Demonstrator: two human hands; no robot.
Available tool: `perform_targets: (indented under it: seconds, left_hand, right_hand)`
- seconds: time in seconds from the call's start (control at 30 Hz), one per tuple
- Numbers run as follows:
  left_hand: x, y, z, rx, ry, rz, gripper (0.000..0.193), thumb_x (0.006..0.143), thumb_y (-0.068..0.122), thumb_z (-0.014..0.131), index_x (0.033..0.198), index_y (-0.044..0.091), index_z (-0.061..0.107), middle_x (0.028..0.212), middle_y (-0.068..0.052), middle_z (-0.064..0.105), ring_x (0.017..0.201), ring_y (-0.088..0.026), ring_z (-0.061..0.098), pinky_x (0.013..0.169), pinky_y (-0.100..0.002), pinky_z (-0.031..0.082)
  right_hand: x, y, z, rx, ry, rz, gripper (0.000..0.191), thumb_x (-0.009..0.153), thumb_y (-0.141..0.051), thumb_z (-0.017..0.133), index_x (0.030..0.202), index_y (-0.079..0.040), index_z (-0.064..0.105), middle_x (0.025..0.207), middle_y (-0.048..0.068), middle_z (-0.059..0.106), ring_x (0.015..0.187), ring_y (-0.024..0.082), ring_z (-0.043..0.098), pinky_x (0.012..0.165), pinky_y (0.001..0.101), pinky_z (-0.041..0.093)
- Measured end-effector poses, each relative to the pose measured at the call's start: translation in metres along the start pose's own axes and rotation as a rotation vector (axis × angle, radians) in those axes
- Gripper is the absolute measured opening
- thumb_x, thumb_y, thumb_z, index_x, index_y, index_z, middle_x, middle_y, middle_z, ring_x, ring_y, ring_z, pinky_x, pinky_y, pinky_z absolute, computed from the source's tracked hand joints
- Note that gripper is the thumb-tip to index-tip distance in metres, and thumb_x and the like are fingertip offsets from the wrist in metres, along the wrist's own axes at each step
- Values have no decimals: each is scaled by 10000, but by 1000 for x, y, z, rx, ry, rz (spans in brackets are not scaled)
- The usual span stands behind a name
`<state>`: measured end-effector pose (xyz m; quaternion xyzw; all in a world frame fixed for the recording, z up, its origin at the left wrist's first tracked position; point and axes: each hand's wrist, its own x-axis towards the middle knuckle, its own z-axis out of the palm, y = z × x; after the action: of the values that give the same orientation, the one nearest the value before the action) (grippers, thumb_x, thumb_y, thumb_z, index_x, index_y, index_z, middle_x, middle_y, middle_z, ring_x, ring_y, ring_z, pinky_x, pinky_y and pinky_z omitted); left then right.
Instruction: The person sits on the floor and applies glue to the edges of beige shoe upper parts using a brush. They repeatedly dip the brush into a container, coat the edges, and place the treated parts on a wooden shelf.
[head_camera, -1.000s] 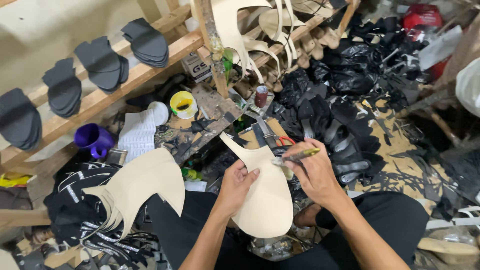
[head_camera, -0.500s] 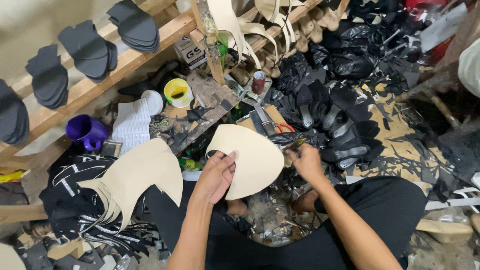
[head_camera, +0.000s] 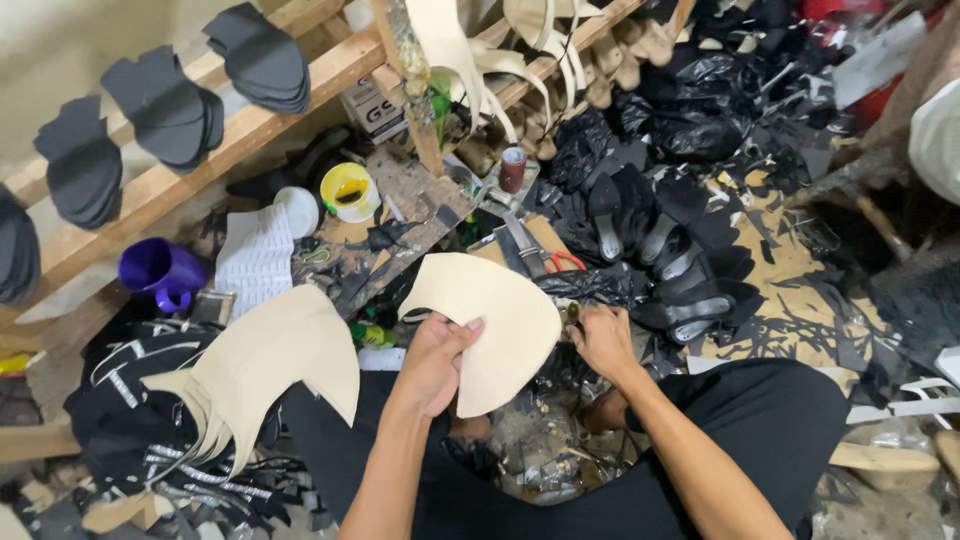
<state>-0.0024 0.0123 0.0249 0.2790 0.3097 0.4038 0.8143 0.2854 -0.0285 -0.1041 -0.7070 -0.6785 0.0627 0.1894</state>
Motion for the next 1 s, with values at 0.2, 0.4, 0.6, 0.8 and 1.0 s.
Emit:
perform_targets:
  seconds: [0.2, 0.4, 0.6, 0.8, 1.0]
  left_hand:
    - [13, -23, -2, 168, -12, 24, 272, 912, -3, 690, 1157, -102, 623, 1058, -177, 749, 901, -183, 729, 823, -310, 591]
    - [16, -30, 6, 241, -17, 20, 242, 908, -3, 699, 1117, -109, 638, 1009, -185, 750, 860, -187, 732, 777, -316, 603]
    - [7, -22, 23, 272, -63, 21, 241, 915, 8, 701, 1110, -118, 639, 1019, -179, 756, 880, -183, 737, 797, -318, 612]
    - [-4, -16, 32, 274, -80, -27, 240, 916, 9, 692, 1119, -109, 644, 1036, -177, 760, 893, -181, 738, 805, -318, 609]
    - [-6, -6, 28, 254, 1, 25, 257, 905, 0, 690, 1136, -104, 649, 1030, -179, 757, 875, -190, 737, 788, -334, 612]
  right_hand:
    - [5, -17, -58, 237, -38, 271, 245, 938, -245, 684, 956, -4, 650, 951, 185, 694, 957, 372, 666, 835, 472, 480]
    - [4, -57, -162, 662, 238, 45, 205, 968, -171, 654, 1081, -13, 720, 1001, 113, 739, 927, 300, 681, 868, 368, 507]
    - [13, -91, -202, 433, 244, -199, 170, 967, -154, 658, 1072, -41, 730, 1045, 104, 703, 1030, 286, 625, 947, 381, 449]
    - [24, -105, -208, 395, 243, -382, 144, 969, -148, 648, 1070, -61, 702, 1084, 92, 706, 1088, 284, 622, 987, 412, 415]
    - [20, -103, -219, 313, 165, -425, 132, 931, -135, 666, 1040, -65, 694, 1057, 84, 700, 1058, 291, 612, 983, 433, 407]
